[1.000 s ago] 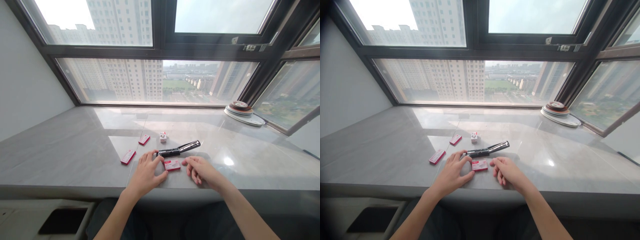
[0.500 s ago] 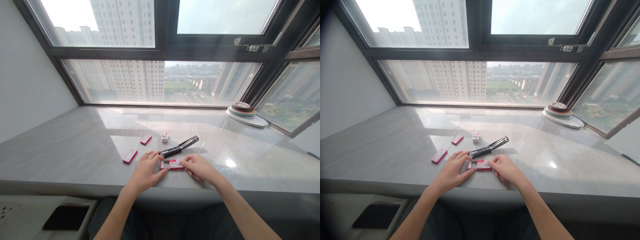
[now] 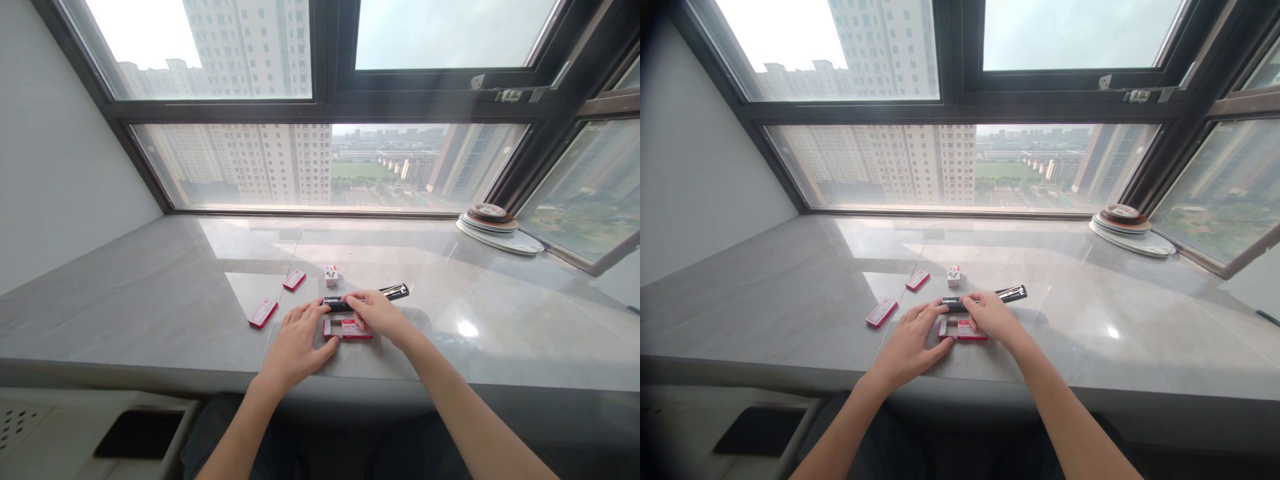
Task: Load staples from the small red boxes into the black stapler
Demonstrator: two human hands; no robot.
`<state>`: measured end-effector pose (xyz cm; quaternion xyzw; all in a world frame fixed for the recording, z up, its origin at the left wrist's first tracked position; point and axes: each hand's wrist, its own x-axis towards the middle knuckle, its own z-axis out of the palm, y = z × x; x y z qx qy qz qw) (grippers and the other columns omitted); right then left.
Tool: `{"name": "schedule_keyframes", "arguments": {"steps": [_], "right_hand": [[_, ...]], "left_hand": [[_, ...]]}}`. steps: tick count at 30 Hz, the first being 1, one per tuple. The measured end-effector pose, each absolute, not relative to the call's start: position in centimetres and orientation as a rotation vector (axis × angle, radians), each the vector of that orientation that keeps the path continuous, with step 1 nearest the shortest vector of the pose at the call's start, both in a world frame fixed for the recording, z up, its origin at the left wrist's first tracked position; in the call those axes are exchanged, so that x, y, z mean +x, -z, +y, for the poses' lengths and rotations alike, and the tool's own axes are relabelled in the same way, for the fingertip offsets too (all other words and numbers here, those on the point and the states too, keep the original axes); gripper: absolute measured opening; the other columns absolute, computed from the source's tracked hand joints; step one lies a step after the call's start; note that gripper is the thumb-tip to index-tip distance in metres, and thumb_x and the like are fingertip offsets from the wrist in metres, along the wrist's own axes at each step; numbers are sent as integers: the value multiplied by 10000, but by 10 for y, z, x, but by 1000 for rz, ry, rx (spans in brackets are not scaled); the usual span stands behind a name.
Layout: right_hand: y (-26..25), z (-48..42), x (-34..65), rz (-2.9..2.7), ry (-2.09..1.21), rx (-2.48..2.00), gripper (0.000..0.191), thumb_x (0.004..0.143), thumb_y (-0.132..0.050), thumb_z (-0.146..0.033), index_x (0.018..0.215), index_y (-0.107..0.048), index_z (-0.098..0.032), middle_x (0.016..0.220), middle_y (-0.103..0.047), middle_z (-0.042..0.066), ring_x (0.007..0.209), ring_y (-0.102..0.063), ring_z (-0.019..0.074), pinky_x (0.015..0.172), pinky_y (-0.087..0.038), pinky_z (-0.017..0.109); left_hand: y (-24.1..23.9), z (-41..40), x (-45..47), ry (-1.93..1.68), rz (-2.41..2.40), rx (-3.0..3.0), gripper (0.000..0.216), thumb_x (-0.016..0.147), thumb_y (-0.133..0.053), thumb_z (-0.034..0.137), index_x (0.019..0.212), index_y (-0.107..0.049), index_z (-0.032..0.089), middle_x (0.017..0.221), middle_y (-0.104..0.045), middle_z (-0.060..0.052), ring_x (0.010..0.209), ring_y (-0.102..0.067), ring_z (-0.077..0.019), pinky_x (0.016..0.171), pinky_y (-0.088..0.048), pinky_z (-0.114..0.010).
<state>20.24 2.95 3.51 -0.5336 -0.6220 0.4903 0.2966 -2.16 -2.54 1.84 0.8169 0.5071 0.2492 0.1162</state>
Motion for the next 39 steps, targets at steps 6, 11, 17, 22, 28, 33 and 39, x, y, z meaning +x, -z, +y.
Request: {"name": "schedule_keyframes", "arguments": {"steps": [6, 11, 17, 22, 28, 33, 39], "right_hand": [[-31, 26, 181, -1347, -1469, -1308, 340, 940, -577, -458, 1104, -655, -171, 564, -621, -41, 360, -266, 61, 387, -186, 208], [-30, 30, 166, -1556, -1241, -1324, 241, 909, -637, -383, 1050, -650, -188, 614, -667, -11, 480, -513, 117, 499, -382, 227], [-36, 32, 173, -1739, -625, -1617, 198, 931, -592, -343, 827, -669, -192, 631, -669, 24, 588, -587, 153, 589, -383, 263], [-33, 26, 177, -1618, -1092, -1502, 281, 965, -531, -405, 951, -692, -175, 530, -627, -3, 467, -523, 137, 500, -359, 247], [-23, 33, 167, -1451, -1156, -1368, 266, 878, -658, -409, 1018, -644, -184, 550, -602, -48, 446, -448, 103, 475, -345, 215], [-27, 35, 157, -1658, -996, -1349, 213, 911, -624, -409, 962, -671, -207, 570, -583, -41, 490, -493, 128, 512, -361, 236], [-57, 11, 166, -2034, -615, -1323, 116, 928, -617, -310, 909, -707, -240, 653, -621, -21, 598, -527, 146, 590, -326, 263]], "left_hand": [[-19, -26, -22, -742, 1464, 2381, 507, 932, -667, 406, 1413, -522, 336, 1616, -433, -38, 1461, -413, -289, 1202, -367, -503], [-20, -27, -23, -743, 1455, 2376, 328, 939, -656, 409, 1246, -592, 314, 1605, -445, -40, 1446, -423, -297, 1196, -374, -523], [-23, -29, -22, -748, 1469, 2376, 479, 954, -630, 402, 1412, -507, 333, 1599, -447, -46, 1427, -439, -293, 1200, -367, -512], [-21, -29, -21, -750, 1467, 2390, 531, 947, -633, 392, 1455, -490, 344, 1603, -437, -56, 1429, -437, -305, 1205, -355, -517], [-20, -28, -21, -753, 1463, 2390, 539, 943, -631, 383, 1459, -478, 349, 1591, -445, -62, 1403, -455, -311, 1190, -365, -526], [-20, -28, -22, -753, 1450, 2396, 464, 947, -605, 366, 1402, -521, 325, 1564, -470, -74, 1403, -453, -317, 1175, -384, -522], [-20, -26, -24, -775, 1459, 2359, 560, 932, -579, 292, 1479, -465, 327, 1440, -578, -80, 1399, -469, -305, 1172, -408, -501]]}}
